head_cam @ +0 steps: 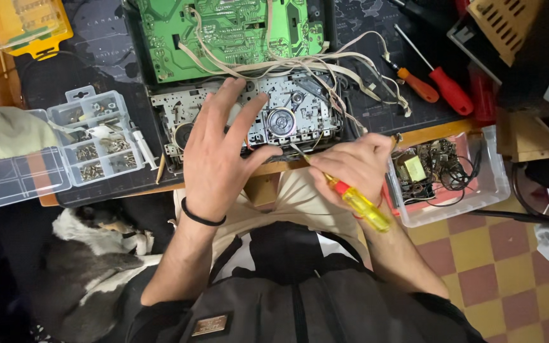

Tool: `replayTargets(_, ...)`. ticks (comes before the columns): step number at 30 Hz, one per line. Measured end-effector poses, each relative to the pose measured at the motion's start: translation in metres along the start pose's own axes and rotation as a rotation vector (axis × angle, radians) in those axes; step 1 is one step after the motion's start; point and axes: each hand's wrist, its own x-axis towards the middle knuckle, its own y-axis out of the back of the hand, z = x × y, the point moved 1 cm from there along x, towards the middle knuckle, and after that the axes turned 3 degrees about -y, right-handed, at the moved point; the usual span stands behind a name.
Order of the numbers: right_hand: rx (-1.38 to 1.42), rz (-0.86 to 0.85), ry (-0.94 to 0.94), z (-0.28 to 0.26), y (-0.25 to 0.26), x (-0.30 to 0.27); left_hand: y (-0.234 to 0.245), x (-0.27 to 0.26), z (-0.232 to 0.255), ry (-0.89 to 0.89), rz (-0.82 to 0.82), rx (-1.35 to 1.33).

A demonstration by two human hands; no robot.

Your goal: The person uses a screwdriver to remove screws from the internal chassis of a disassembled electronic device. They then flip the device over, remove the front faceplate, and set it aside to reveal the internal mechanical components.

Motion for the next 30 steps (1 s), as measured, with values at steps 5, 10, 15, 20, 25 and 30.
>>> replayTargets(5,-0.085,0.137,0.056,-0.009,-0.014,-0.005,-0.001,-0.002,0.000,0.006,-0.001,0.002)
replayTargets(10,-0.159,0.171,0.098,-0.013,-0.017,-0.012,-0.002,-0.002,0.000,0.017,0.001,-0.004)
replayTargets(15,-0.174,0.182,0.140,-0.015,-0.020,-0.011,-0.003,-0.003,0.000,0.027,0.006,-0.023)
replayTargets(20,-0.238,0.216,0.167,-0.009,-0.030,-0.026,-0.003,-0.004,0.000,0.036,0.006,-0.027)
replayTargets(25,-0.226,0.162,0.120,0.009,-0.041,-0.053,-0.003,-0.005,-0.002,0.031,0.016,-0.052)
replayTargets(30,-0.016,0.296,-0.045,0.009,-0.031,-0.039,-0.004,-0.004,-0.001,0.022,0.016,-0.051)
